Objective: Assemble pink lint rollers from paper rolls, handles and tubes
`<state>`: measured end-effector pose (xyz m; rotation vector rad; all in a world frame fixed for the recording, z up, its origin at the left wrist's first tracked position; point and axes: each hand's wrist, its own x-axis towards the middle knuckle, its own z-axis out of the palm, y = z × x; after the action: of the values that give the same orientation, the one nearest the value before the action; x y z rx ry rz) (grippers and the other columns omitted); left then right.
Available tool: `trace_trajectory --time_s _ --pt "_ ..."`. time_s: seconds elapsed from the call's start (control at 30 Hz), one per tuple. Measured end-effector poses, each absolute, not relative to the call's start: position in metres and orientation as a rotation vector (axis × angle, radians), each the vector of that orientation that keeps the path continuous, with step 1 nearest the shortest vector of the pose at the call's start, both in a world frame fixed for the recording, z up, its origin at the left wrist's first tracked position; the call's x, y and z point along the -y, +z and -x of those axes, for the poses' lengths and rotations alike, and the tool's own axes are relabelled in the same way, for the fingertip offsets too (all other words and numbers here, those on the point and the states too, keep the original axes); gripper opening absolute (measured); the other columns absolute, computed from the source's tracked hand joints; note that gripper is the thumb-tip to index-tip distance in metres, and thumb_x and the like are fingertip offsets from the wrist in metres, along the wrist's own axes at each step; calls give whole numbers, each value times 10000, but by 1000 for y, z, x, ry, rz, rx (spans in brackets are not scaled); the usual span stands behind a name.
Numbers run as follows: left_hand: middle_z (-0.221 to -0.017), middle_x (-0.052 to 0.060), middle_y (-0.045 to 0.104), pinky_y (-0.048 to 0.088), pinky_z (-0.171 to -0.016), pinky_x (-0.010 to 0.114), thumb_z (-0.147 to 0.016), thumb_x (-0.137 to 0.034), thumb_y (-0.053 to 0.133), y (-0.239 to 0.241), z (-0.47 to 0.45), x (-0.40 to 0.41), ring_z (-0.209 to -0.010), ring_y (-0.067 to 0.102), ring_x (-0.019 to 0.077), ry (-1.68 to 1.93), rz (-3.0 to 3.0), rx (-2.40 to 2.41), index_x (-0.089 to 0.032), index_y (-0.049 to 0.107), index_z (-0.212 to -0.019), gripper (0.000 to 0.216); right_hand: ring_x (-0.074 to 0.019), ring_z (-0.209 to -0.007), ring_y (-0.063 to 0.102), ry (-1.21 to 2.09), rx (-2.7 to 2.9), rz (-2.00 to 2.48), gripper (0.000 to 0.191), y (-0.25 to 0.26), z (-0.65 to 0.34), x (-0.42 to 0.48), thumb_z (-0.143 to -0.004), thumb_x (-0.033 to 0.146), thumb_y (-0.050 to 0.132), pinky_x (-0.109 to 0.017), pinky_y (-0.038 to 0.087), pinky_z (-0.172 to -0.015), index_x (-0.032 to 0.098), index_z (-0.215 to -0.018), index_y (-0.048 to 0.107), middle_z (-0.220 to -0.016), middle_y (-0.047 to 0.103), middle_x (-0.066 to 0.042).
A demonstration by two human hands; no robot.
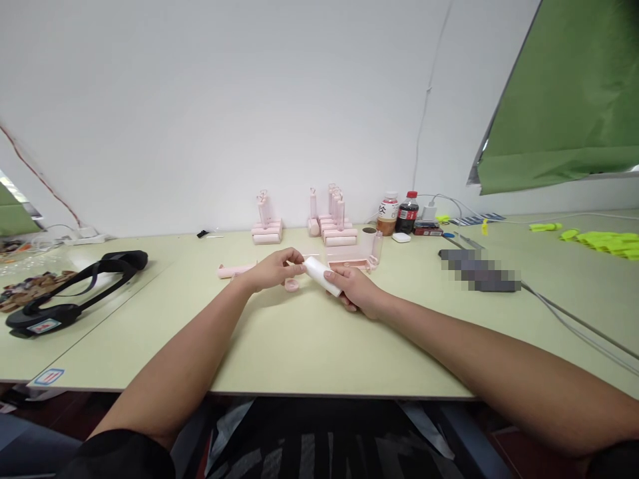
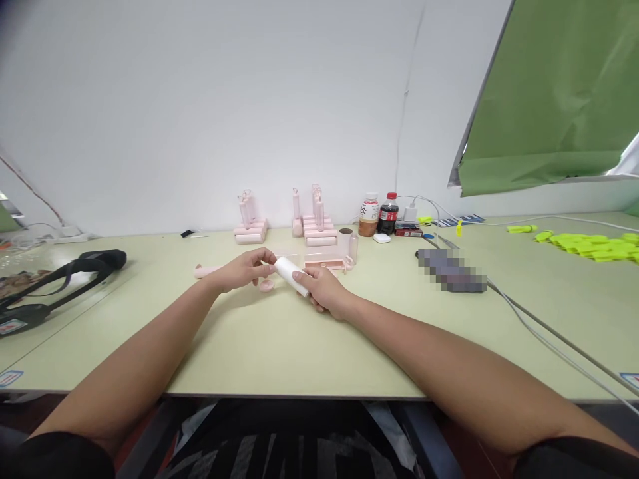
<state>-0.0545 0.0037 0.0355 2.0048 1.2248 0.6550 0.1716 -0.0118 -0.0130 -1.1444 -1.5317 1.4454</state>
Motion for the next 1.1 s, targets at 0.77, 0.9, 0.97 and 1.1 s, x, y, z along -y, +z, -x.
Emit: trace_trajectory --time_s 0.77,0.9,0.97,1.1 --pt "-790 11 588 499 -617 262 -768 -590 625 26 51 -14 -761 620 150 918 -1778 -1167 -180 559 -791 416 -134 -639 658 1847 1142 663 317 -8 -170 11 -812 70 486 -302 607 -671 117 -1101 606 -822 697 -79" --pt "-795 11 595 498 -623 261 -772 -598 616 29 49 -12 -757 625 151 970 -1823 -1152 -183 541 -793 422 -137 -675 664 1824 1136 671 386 -4 -168 16 -789 61 493 -303 608 -687 146 -1153 592 -838 677 -58" --pt "-788 9 591 494 -616 257 -778 -589 612 30 49 -12 -754 623 151 1018 -1834 -1149 -185 531 -795 412 -147 -716 679 1815 1098 696 406 -3 -168 18 -762 47 503 -303 609 -698 152 -1146 585 -865 667 -59" --pt "-763 0 574 493 -603 253 -775 -565 612 31 55 -18 -743 625 154 1155 -1795 -1214 -190 528 -809 386 -167 -773 690 1781 1040 807 456 -6 -169 15 -675 -7 517 -339 615 -722 162 -1095 566 -967 646 -80"
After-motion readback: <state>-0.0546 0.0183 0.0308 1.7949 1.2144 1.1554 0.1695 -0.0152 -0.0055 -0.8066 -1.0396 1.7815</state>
